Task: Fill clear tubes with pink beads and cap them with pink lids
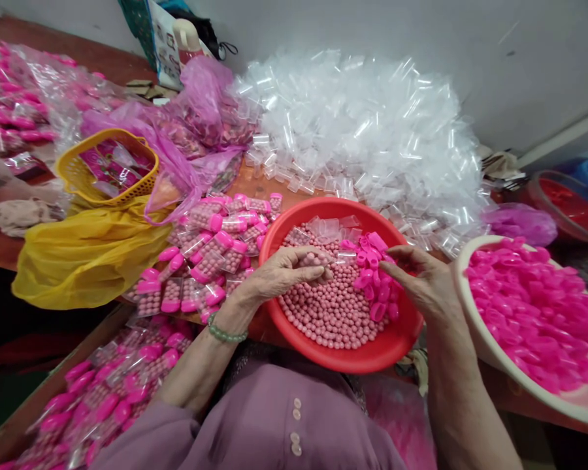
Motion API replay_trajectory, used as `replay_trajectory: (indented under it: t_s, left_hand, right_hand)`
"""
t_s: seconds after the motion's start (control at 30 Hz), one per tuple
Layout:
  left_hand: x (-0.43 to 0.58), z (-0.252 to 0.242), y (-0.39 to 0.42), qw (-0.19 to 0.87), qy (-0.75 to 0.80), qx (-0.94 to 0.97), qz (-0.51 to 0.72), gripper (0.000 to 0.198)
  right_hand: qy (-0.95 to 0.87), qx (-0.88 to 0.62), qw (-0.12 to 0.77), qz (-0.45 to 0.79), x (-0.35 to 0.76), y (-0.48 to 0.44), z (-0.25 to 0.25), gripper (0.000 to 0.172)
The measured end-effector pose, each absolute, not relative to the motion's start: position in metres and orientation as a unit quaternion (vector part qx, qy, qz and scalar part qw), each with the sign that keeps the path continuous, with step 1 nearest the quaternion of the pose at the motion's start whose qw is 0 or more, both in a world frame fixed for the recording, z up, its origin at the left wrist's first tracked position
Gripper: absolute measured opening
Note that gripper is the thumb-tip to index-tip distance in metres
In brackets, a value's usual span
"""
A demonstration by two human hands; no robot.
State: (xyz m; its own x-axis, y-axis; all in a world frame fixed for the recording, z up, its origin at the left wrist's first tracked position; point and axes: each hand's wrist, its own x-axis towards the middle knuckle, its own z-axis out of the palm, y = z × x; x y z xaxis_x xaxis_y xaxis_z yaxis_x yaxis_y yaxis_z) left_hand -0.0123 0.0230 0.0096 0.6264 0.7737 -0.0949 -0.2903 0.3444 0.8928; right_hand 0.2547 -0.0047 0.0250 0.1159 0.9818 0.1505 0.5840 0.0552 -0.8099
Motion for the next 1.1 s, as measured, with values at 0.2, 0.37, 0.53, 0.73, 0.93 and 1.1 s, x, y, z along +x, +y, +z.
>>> replay_trajectory:
  t_s: [0.2,0.37,0.53,0.73,0.93,1.1]
  left_hand:
    - [-0.011,0.006,0.024,0.776,0.252,0.469,0.339,0.032]
    - [-0.014,0.005,0.026,0.78,0.222,0.493,0.315,0.031]
    - [-0.015,0.003,0.029,0.781,0.21,0.504,0.303,0.035]
    - [-0.017,0.006,0.029,0.803,0.206,0.485,0.277,0.035]
    - [-0.017,0.0,0.03,0.82,0.18,0.478,0.258,0.031]
    - [-0.018,-0.002,0.032,0.826,0.18,0.471,0.251,0.034]
  right_hand:
    - [-0.582,-0.542,0.455,0.402,0.217,-0.003,0.043,0.031]
    - [-0.612,-0.506,0.429,0.43,0.179,0.005,0.054,0.023]
    - [-0.662,-0.482,0.385,0.426,0.167,0.012,0.051,0.023]
    - [-0.64,-0.46,0.339,0.513,0.172,0.018,0.057,0.022]
    - [-0.704,-0.416,0.309,0.485,0.177,0.024,0.054,0.022]
    - [-0.733,-0.422,0.269,0.461,0.18,0.027,0.05,0.029]
